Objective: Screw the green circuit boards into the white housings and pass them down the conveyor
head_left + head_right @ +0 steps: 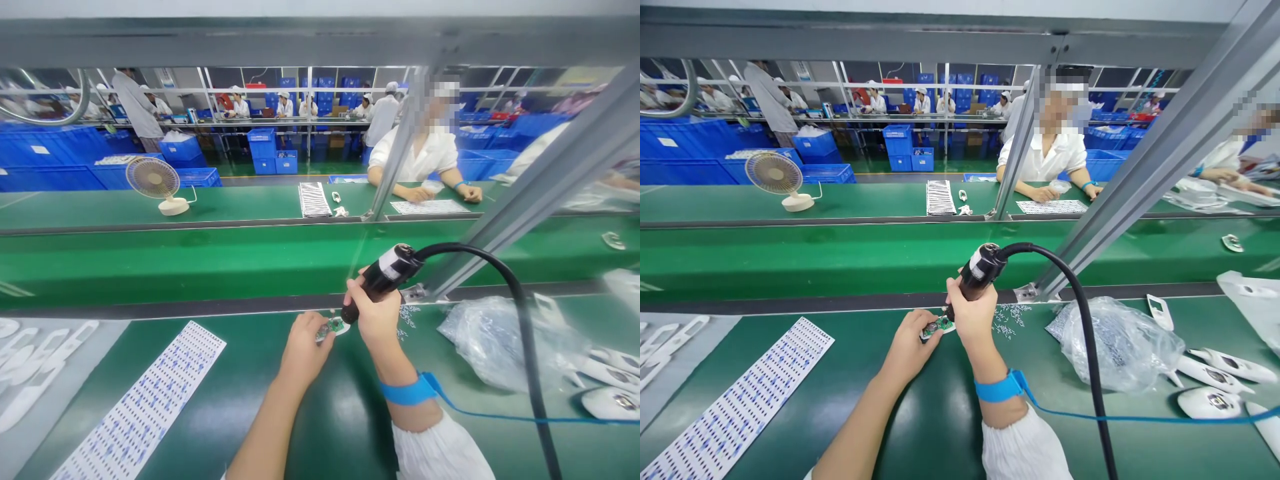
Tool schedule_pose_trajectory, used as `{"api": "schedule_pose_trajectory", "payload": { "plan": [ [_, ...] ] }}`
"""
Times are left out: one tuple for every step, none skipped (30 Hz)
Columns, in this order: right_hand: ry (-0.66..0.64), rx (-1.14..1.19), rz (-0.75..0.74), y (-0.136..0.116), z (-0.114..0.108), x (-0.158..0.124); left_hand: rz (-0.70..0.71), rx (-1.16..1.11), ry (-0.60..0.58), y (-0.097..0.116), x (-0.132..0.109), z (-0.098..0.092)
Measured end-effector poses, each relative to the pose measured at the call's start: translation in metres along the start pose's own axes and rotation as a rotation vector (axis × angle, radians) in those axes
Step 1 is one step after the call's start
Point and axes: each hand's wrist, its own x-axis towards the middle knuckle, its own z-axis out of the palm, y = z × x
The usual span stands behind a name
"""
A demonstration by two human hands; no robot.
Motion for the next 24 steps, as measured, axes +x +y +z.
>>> {"api": "schedule_pose_trajectory", "payload": {
  "plan": [
    [0.009,-0.002,0.001,0.0002,0.0003,0.0001,0.003,0.000,-0.004,-0.0002,0.0000,-0.0001],
    [0.024,-0.005,0.003,0.0004,0.0006,0.0002,0.004,0.000,-0.005,-0.0005,0.0000,-0.0001],
    [0.038,-0.007,0.005,0.0005,0.0006,0.0005,0.006,0.000,-0.004,-0.0007,-0.0001,0.0000],
    [0.048,-0.007,0.007,0.0005,0.0005,0.0008,0.008,0.000,-0.001,-0.0009,-0.0002,0.0001],
    [0.053,-0.006,0.009,0.0003,0.0002,0.0012,0.009,0.000,0.004,-0.0011,-0.0004,0.0002],
    [0.050,-0.002,0.010,0.0000,-0.0003,0.0016,0.010,0.000,0.008,-0.0012,-0.0005,0.0004],
    [0.043,0.004,0.010,-0.0005,-0.0009,0.0020,0.012,0.000,0.010,-0.0012,-0.0005,0.0004],
    [0.035,0.012,0.010,-0.0010,-0.0015,0.0023,0.012,0.001,0.010,-0.0012,-0.0006,0.0004],
    [0.028,0.019,0.010,-0.0014,-0.0021,0.0026,0.013,0.001,0.008,-0.0011,-0.0005,0.0003],
    [0.024,0.026,0.010,-0.0017,-0.0025,0.0027,0.011,0.002,0.007,-0.0010,-0.0005,0.0002],
    [0.021,0.034,0.012,-0.0018,-0.0027,0.0029,0.010,0.003,0.006,-0.0008,-0.0004,0.0000],
    [0.022,0.044,0.017,-0.0016,-0.0028,0.0030,0.010,0.002,0.005,-0.0007,-0.0004,-0.0001],
    [0.023,0.054,0.025,-0.0011,-0.0028,0.0031,0.010,0.001,0.005,-0.0006,-0.0003,-0.0003],
    [0.026,0.065,0.034,-0.0005,-0.0027,0.0033,0.012,0.000,0.006,-0.0005,-0.0004,-0.0004],
    [0.029,0.075,0.044,0.0002,-0.0027,0.0036,0.016,-0.001,0.008,-0.0004,-0.0004,-0.0005],
    [0.034,0.083,0.051,0.0010,-0.0027,0.0039,0.020,-0.001,0.012,-0.0003,-0.0005,-0.0006],
    [0.040,0.087,0.056,0.0017,-0.0027,0.0042,0.024,-0.001,0.016,-0.0001,-0.0005,-0.0007],
    [0.047,0.087,0.058,0.0023,-0.0029,0.0046,0.026,-0.001,0.020,0.0001,-0.0006,-0.0008],
    [0.054,0.086,0.058,0.0027,-0.0031,0.0051,0.026,0.000,0.023,0.0004,-0.0005,-0.0009],
    [0.064,0.085,0.058,0.0030,-0.0034,0.0056,0.024,0.001,0.023,0.0008,-0.0005,-0.0011],
    [0.072,0.085,0.058,0.0030,-0.0037,0.0060,0.022,0.003,0.021,0.0012,-0.0003,-0.0012],
    [0.078,0.084,0.059,0.0026,-0.0040,0.0064,0.019,0.006,0.018,0.0015,-0.0002,-0.0014],
    [0.083,0.081,0.059,0.0019,-0.0042,0.0066,0.018,0.009,0.015,0.0018,0.0000,-0.0016],
    [0.085,0.076,0.058,0.0008,-0.0044,0.0066,0.018,0.012,0.013,0.0019,0.0002,-0.0017]
  ]
}}
